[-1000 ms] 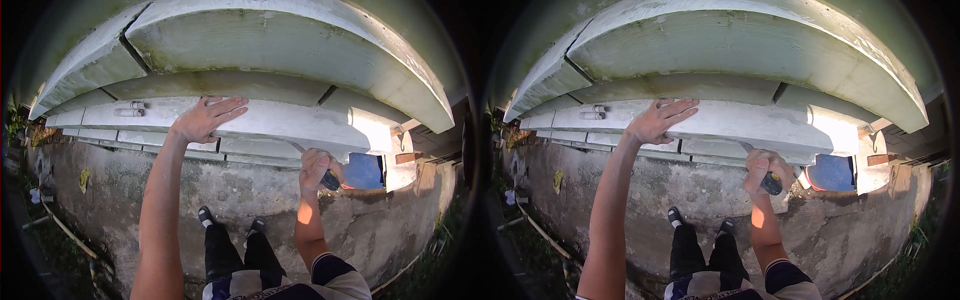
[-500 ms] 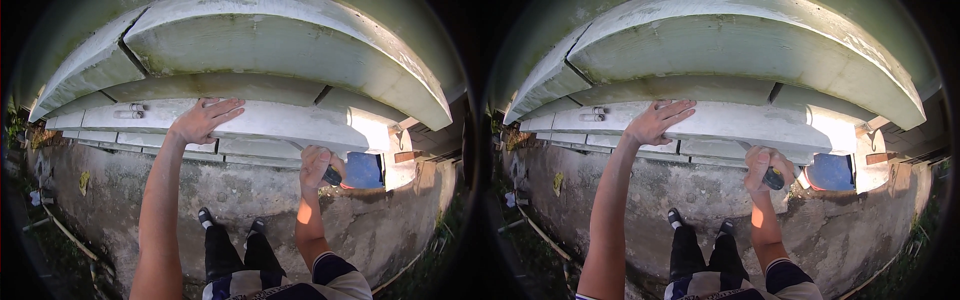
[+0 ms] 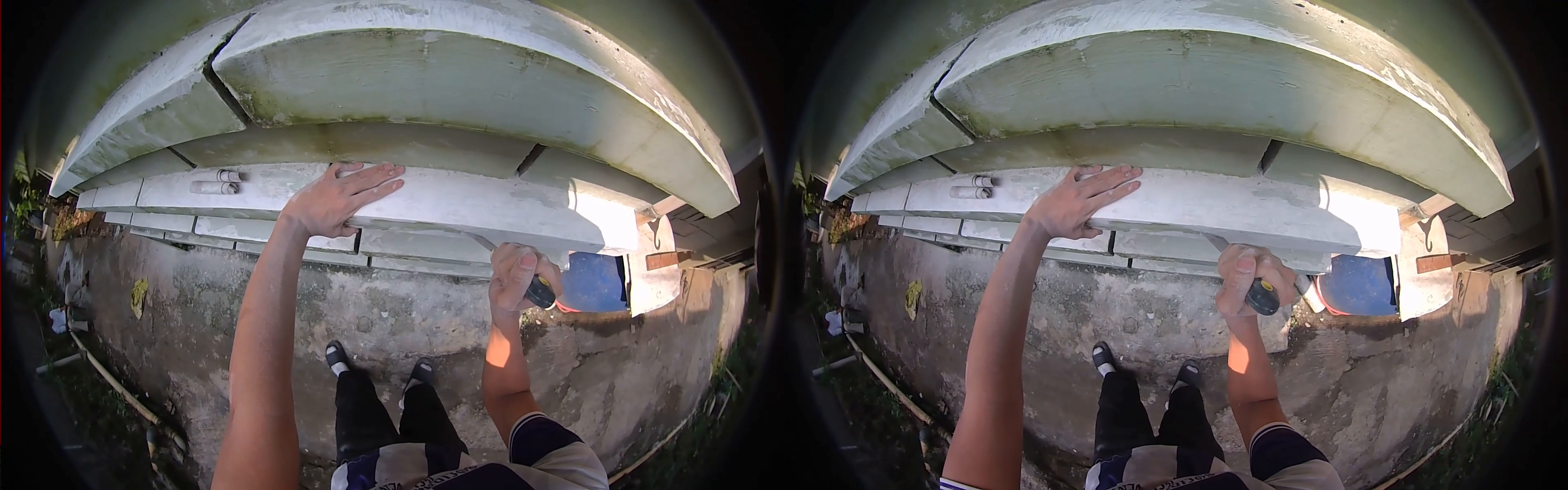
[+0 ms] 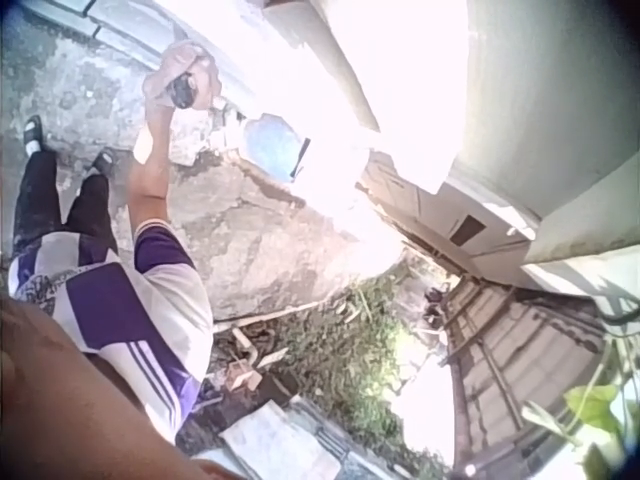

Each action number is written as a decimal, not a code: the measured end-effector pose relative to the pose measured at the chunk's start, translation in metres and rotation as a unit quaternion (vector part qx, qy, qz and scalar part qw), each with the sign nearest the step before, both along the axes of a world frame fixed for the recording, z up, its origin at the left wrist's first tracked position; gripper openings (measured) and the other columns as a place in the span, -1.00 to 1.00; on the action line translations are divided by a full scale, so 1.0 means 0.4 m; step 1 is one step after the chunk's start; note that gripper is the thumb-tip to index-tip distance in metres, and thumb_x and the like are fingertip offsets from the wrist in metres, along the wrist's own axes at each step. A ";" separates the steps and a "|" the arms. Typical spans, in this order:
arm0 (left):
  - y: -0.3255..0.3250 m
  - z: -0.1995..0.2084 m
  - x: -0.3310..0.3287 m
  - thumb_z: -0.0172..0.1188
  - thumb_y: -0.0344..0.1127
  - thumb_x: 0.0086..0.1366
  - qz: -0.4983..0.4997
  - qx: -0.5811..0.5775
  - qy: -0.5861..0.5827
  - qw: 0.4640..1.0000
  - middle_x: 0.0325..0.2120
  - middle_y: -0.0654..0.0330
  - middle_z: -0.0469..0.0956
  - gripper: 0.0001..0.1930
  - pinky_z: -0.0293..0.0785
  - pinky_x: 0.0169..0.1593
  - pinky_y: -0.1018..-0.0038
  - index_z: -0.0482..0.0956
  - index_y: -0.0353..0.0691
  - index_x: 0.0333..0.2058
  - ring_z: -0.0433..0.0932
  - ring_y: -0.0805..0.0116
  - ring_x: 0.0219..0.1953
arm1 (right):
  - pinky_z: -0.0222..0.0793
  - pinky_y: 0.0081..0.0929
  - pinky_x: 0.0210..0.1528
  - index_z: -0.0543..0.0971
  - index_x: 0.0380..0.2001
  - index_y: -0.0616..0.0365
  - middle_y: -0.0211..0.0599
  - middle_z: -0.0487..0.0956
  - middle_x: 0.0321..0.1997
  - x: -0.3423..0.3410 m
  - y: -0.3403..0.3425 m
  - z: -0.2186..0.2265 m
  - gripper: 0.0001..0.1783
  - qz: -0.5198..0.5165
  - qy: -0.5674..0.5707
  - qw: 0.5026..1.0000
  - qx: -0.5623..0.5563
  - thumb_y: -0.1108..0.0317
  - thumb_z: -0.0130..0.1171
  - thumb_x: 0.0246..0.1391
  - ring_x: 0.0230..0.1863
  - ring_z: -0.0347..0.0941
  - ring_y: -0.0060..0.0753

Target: Scraping old paint or surface material from an exterior wall using a handheld metal scraper.

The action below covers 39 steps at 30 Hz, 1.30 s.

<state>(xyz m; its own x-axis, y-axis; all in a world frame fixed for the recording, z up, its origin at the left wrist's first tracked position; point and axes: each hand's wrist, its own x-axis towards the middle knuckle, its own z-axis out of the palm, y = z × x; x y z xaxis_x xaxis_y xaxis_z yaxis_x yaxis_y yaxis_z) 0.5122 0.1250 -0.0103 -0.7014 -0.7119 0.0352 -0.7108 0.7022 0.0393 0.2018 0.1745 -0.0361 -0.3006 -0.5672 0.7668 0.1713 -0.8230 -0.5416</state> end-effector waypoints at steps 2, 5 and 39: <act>-0.003 0.003 0.002 0.55 -0.30 -0.18 0.004 -0.004 -0.021 1.000 0.54 0.45 -0.08 0.32 0.17 0.44 0.07 -0.15 0.20 0.51 0.06 0.36 0.51 | 0.25 -0.52 -0.71 0.13 -0.71 0.11 -0.30 0.39 -0.80 0.025 -0.023 -0.016 -0.52 -0.091 0.121 0.985 0.086 0.53 0.09 0.23 -0.80 0.26 -0.51; 0.010 -0.011 -0.006 0.55 -0.31 -0.18 -0.001 -0.004 -0.002 1.000 0.54 0.46 -0.10 0.33 0.17 0.44 0.06 -0.17 0.21 0.51 0.06 0.37 0.52 | 0.28 -0.54 -0.68 0.17 -0.72 0.12 -0.32 0.39 -0.81 0.024 0.021 0.020 -0.53 -0.064 0.057 0.996 0.036 0.54 0.11 0.21 -0.79 0.31 -0.48; -0.006 -0.014 -0.006 0.62 -0.22 -0.24 0.001 -0.009 -0.017 1.000 0.54 0.46 -0.10 0.41 0.21 0.43 0.04 -0.20 0.22 0.51 0.05 0.34 0.52 | 0.33 -0.56 -0.63 0.22 -0.66 0.11 -0.37 0.42 -0.80 -0.001 0.002 0.007 -0.58 -0.100 0.080 0.991 0.042 0.49 0.09 0.27 -0.75 0.33 -0.55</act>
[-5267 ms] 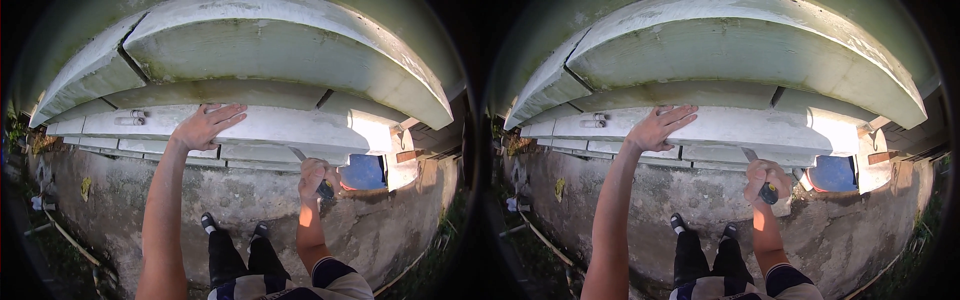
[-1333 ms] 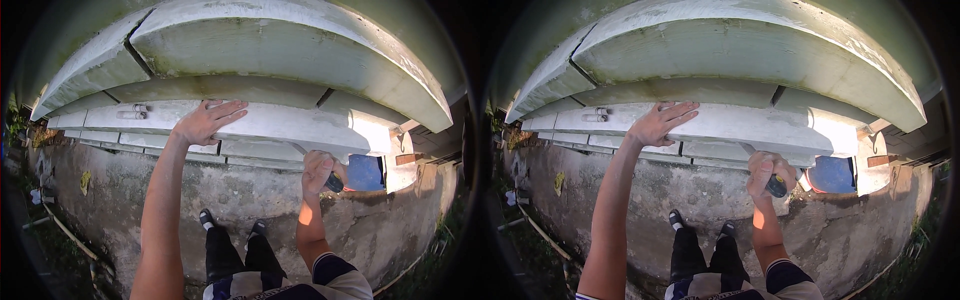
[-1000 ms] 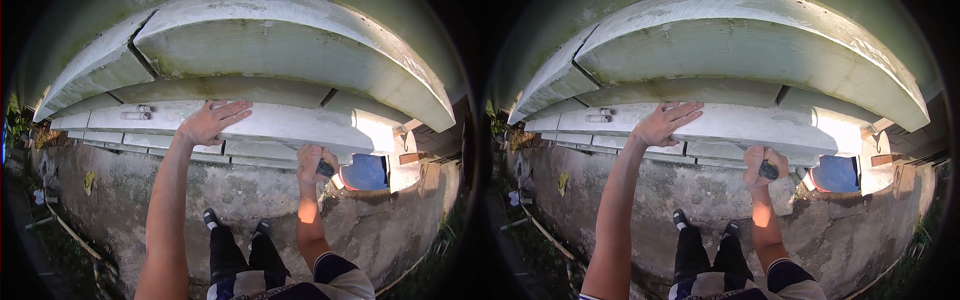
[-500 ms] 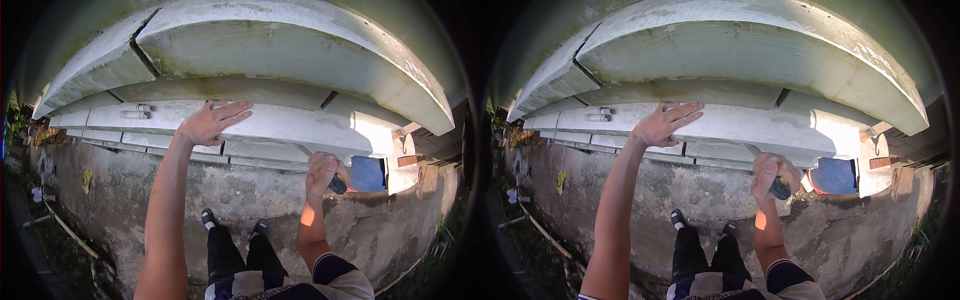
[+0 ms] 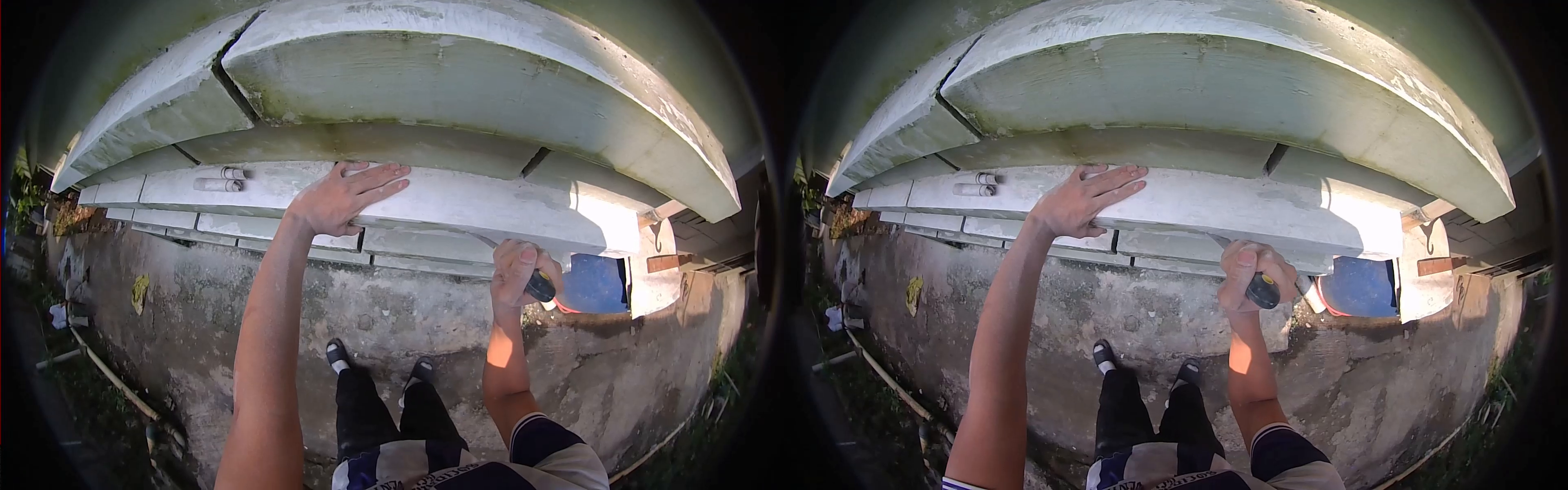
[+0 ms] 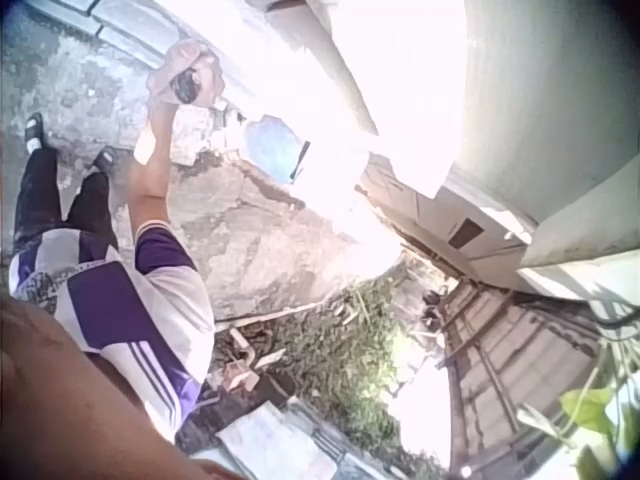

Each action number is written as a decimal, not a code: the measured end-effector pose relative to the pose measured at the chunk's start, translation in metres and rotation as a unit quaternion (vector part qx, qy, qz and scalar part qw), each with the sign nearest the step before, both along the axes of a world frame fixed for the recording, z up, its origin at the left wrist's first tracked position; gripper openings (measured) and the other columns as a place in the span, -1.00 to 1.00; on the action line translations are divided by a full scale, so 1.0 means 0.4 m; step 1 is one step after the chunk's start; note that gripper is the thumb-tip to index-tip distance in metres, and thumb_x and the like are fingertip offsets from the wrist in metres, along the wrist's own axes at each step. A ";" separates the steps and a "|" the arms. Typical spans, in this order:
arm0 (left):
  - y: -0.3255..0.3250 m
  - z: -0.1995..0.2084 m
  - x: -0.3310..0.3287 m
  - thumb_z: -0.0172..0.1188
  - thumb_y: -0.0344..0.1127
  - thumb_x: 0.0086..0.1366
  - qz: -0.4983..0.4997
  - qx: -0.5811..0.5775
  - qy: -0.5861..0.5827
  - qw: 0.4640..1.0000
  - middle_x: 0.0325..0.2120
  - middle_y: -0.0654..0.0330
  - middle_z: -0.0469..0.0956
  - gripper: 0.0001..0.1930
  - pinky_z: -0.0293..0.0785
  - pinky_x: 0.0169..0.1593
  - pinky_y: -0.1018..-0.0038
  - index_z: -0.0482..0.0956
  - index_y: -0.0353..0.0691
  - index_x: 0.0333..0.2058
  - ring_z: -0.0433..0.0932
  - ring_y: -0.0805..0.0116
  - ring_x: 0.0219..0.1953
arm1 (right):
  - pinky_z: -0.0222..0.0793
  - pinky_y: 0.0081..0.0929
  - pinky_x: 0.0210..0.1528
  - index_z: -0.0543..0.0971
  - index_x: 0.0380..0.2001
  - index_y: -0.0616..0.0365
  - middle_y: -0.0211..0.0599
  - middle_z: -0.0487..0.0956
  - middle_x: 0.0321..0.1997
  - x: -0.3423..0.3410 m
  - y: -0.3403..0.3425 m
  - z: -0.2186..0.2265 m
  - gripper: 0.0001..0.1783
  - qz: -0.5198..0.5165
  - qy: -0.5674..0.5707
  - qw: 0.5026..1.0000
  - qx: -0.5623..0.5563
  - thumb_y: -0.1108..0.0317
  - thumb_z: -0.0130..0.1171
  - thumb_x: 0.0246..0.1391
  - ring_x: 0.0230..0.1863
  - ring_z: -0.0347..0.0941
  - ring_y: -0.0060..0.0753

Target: Scraping old paint or surface material from an exterior wall using a handheld metal scraper.

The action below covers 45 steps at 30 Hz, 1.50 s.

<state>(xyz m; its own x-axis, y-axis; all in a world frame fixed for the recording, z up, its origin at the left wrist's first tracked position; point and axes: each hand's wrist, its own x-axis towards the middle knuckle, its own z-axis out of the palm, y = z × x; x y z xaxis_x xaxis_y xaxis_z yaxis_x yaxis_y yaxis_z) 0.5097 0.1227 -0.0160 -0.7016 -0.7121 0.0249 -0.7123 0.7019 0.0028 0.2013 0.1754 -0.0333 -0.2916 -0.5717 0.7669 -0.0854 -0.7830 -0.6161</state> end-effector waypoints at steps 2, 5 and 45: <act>-0.004 0.008 0.014 0.62 -0.21 -0.22 -0.001 -0.006 -0.008 1.000 0.54 0.45 -0.11 0.40 0.19 0.44 0.03 -0.21 0.21 0.52 0.05 0.33 0.52 | 0.34 -0.55 -0.63 0.23 -0.66 0.11 -0.37 0.42 -0.81 0.009 0.001 0.013 -0.59 -0.013 0.007 0.999 0.033 0.48 0.08 0.27 -0.75 0.34 -0.55; -0.001 0.006 0.005 0.60 -0.21 -0.17 -0.003 0.004 -0.012 1.000 0.54 0.43 -0.11 0.37 0.19 0.44 0.03 -0.22 0.19 0.52 0.05 0.33 0.52 | 0.33 -0.55 -0.64 0.23 -0.65 0.13 -0.36 0.42 -0.81 0.014 0.011 0.011 -0.60 0.028 0.007 0.999 -0.045 0.50 0.08 0.26 -0.75 0.34 -0.55; -0.001 0.002 0.004 0.60 -0.23 -0.21 -0.010 0.001 0.001 1.000 0.54 0.43 -0.12 0.38 0.18 0.45 0.04 -0.20 0.19 0.52 0.03 0.34 0.52 | 0.22 -0.51 -0.75 0.18 -0.49 0.20 -0.32 0.37 -0.75 -0.012 -0.005 -0.043 -0.68 0.070 -0.041 0.995 -0.052 0.52 0.05 0.30 -0.79 0.19 -0.57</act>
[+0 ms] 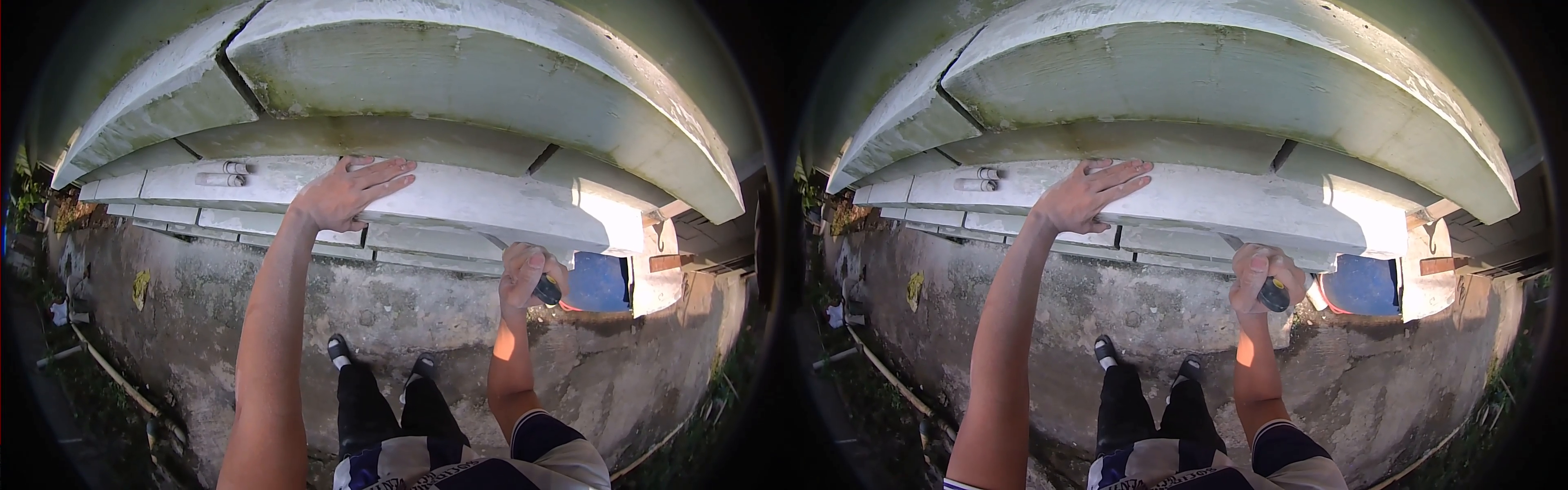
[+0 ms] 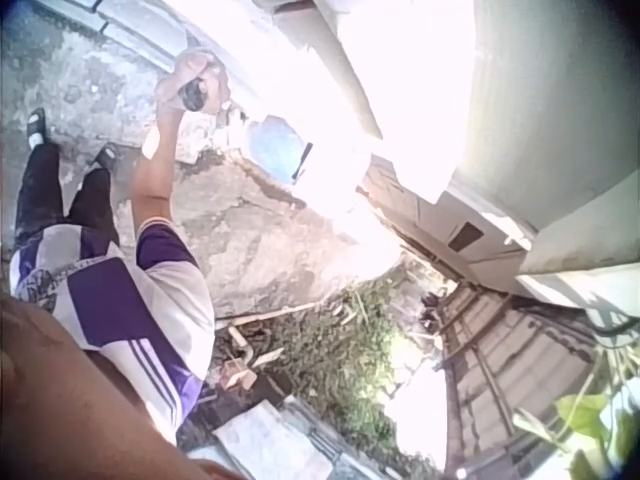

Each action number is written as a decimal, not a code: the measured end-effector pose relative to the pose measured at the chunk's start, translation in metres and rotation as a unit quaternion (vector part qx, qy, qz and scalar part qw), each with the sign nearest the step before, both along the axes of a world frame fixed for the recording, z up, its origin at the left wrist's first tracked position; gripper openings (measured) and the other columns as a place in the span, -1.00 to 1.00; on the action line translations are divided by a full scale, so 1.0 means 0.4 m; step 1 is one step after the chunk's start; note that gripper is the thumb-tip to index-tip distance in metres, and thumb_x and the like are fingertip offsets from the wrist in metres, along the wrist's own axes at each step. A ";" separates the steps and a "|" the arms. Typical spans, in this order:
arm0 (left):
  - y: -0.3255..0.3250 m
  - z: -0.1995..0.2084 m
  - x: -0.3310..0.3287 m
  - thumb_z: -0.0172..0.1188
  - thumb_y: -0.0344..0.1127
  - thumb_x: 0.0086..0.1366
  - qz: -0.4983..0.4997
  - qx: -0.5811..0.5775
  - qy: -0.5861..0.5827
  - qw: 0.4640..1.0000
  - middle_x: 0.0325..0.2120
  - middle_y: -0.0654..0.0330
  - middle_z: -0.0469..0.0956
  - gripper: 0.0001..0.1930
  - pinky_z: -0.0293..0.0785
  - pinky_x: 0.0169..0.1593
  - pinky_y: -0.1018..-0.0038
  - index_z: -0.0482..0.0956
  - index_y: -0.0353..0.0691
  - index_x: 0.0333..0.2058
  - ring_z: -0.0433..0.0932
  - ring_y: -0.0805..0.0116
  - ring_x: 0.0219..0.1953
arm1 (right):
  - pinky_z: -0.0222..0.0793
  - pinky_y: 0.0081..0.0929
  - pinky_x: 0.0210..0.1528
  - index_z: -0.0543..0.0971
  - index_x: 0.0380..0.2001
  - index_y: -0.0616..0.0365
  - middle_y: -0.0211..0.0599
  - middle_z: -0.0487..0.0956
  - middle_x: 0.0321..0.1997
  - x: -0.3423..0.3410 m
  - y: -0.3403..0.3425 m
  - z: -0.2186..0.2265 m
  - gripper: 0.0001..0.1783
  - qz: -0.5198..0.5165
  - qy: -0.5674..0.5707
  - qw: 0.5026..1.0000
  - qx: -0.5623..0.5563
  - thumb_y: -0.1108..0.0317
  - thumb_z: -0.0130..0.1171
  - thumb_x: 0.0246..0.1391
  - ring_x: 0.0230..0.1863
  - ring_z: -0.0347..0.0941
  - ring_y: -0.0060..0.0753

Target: Scraping old paint or surface material from an exterior wall using a handheld metal scraper.

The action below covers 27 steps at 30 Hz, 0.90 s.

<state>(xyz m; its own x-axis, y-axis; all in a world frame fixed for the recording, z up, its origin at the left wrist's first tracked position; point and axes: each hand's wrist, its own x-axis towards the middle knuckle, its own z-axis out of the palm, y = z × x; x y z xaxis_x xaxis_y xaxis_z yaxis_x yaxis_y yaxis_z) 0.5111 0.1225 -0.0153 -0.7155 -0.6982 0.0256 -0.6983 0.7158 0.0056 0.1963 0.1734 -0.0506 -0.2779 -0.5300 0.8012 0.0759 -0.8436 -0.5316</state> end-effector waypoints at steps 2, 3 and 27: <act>0.002 0.002 0.003 0.59 -0.23 -0.20 0.009 0.003 -0.006 1.000 0.55 0.43 -0.12 0.38 0.18 0.45 0.04 -0.21 0.18 0.52 0.03 0.34 0.52 | 0.22 -0.51 -0.76 0.19 -0.46 0.20 -0.32 0.37 -0.75 -0.011 0.005 0.017 -0.71 0.018 -0.001 0.999 -0.040 0.52 0.05 0.30 -0.77 0.20 -0.57; 0.002 0.005 0.007 0.59 -0.23 -0.20 0.009 0.002 -0.008 1.000 0.55 0.43 -0.12 0.38 0.18 0.45 0.04 -0.21 0.18 0.52 0.03 0.34 0.52 | 0.22 -0.51 -0.76 0.19 -0.46 0.20 -0.32 0.37 -0.75 -0.006 0.000 0.008 -0.71 0.018 -0.002 0.999 -0.040 0.52 0.05 0.30 -0.77 0.20 -0.57; 0.001 0.009 0.013 0.57 -0.28 -0.19 0.016 -0.002 0.003 1.000 0.54 0.44 -0.07 0.34 0.18 0.44 0.03 -0.16 0.21 0.51 0.07 0.33 0.51 | 0.09 -0.58 -0.70 0.15 -0.55 0.03 -0.48 0.19 -0.75 0.038 0.017 0.006 -0.60 -0.074 0.036 0.995 0.048 0.37 0.01 0.37 -0.76 0.09 -0.61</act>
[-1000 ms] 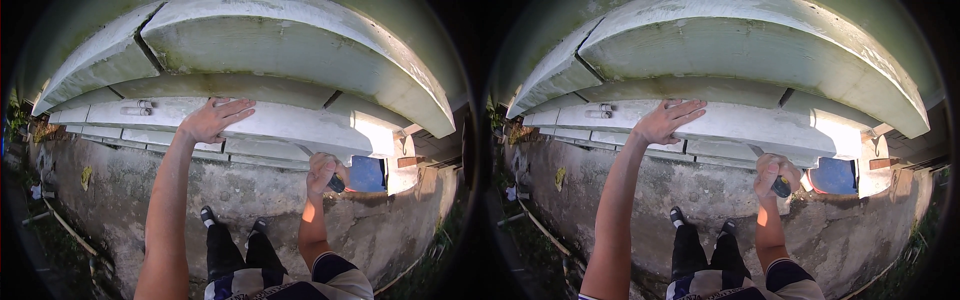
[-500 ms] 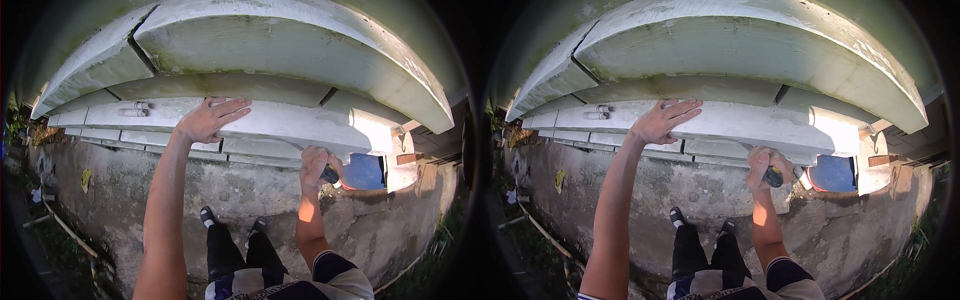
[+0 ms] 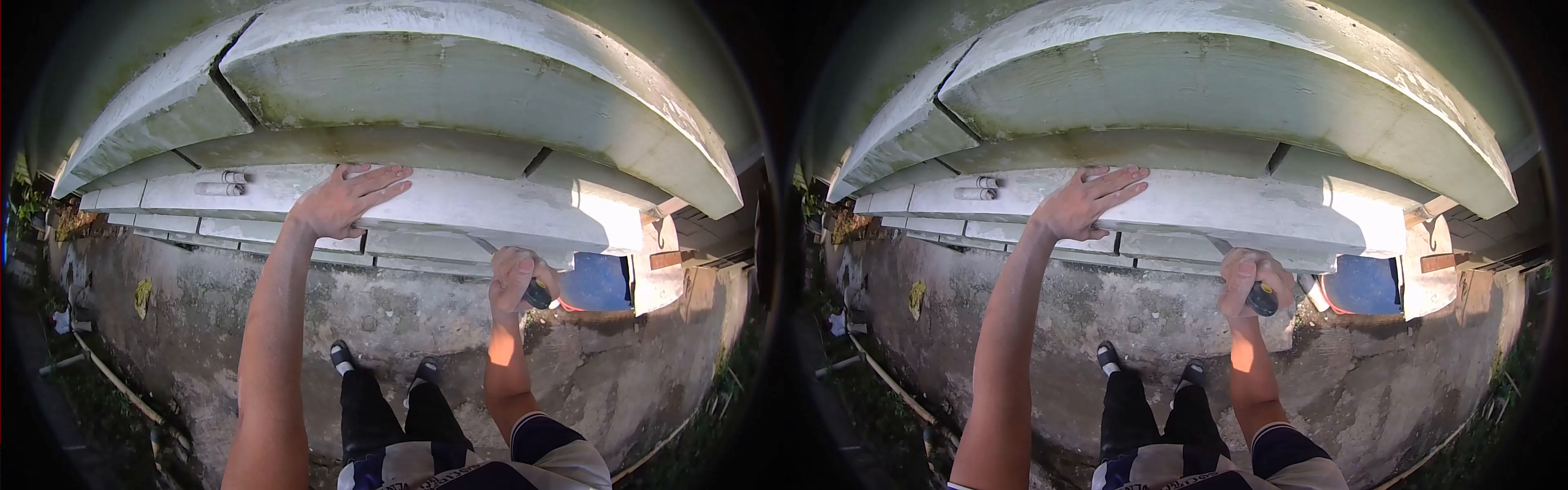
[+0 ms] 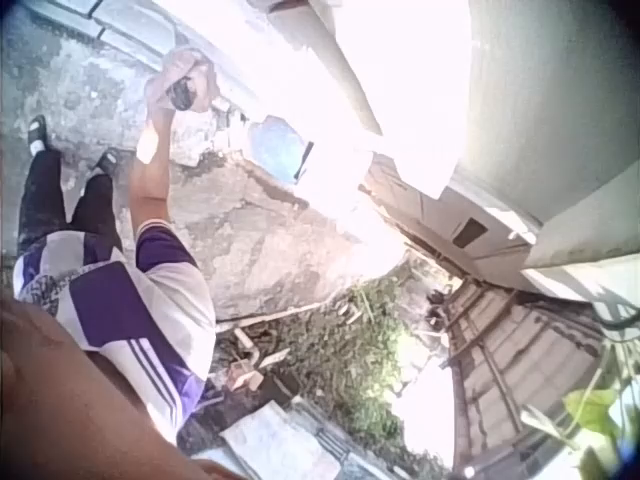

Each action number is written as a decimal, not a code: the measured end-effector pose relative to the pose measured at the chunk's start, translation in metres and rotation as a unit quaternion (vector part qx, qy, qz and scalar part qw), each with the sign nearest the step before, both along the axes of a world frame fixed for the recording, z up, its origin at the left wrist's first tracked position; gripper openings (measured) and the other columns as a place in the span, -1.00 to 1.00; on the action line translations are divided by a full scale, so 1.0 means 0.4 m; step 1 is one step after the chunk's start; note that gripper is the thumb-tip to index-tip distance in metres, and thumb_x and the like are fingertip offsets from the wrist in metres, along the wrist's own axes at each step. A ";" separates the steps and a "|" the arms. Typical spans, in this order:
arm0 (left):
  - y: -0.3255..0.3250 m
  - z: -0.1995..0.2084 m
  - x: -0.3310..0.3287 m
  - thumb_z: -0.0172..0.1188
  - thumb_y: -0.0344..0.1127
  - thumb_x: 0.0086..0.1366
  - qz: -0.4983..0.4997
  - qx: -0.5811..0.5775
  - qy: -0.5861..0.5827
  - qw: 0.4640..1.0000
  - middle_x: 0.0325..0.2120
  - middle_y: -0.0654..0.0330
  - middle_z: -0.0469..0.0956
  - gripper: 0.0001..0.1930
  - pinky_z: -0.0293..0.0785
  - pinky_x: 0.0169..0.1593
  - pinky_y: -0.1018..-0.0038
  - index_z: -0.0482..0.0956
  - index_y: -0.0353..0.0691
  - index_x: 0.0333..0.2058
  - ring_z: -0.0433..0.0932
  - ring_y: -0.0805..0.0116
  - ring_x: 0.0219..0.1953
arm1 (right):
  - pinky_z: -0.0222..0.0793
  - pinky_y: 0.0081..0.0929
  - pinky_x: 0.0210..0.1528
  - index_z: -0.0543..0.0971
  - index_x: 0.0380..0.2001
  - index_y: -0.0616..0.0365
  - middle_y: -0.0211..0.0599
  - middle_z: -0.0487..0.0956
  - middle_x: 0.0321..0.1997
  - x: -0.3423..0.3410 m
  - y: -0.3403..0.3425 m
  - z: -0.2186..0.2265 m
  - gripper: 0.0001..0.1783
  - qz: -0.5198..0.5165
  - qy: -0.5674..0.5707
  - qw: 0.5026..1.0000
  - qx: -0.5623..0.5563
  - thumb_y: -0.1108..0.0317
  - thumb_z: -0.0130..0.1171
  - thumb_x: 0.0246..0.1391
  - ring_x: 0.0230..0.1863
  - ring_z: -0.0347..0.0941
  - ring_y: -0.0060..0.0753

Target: Scraping old paint or surface material from an exterior wall using a handheld metal scraper.

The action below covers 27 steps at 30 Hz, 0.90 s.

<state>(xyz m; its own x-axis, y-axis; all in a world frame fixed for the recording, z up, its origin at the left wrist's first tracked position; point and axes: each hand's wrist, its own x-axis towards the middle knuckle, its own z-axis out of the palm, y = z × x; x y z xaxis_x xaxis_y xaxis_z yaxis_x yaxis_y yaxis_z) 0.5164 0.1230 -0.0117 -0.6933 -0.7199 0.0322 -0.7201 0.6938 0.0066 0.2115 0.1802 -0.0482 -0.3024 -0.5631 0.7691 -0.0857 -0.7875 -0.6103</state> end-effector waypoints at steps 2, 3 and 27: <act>0.006 -0.004 -0.018 0.57 -0.26 -0.18 -0.023 0.000 0.020 1.000 0.54 0.44 -0.07 0.34 0.18 0.45 0.04 -0.18 0.20 0.51 0.06 0.34 0.51 | 0.08 -0.57 -0.70 0.14 -0.55 0.04 -0.50 0.19 -0.75 -0.008 0.019 0.024 -0.60 -0.001 -0.069 0.996 -0.052 0.36 0.02 0.37 -0.75 0.09 -0.62; 0.008 -0.010 -0.019 0.57 -0.26 -0.18 -0.023 0.003 0.021 1.000 0.54 0.44 -0.07 0.34 0.18 0.45 0.04 -0.18 0.20 0.51 0.06 0.34 0.51 | 0.08 -0.57 -0.70 0.14 -0.55 0.04 -0.50 0.19 -0.75 -0.005 0.015 0.026 -0.60 -0.001 -0.068 0.996 -0.049 0.36 0.02 0.37 -0.75 0.09 -0.62; -0.003 -0.003 -0.008 0.55 -0.32 -0.20 -0.009 0.005 0.012 1.000 0.53 0.45 -0.06 0.32 0.19 0.44 0.03 -0.12 0.21 0.51 0.08 0.34 0.51 | 0.36 -0.56 -0.61 0.21 -0.60 0.10 -0.40 0.40 -0.79 -0.010 -0.017 0.013 -0.61 0.056 -0.042 0.998 -0.004 0.43 0.05 0.32 -0.77 0.30 -0.58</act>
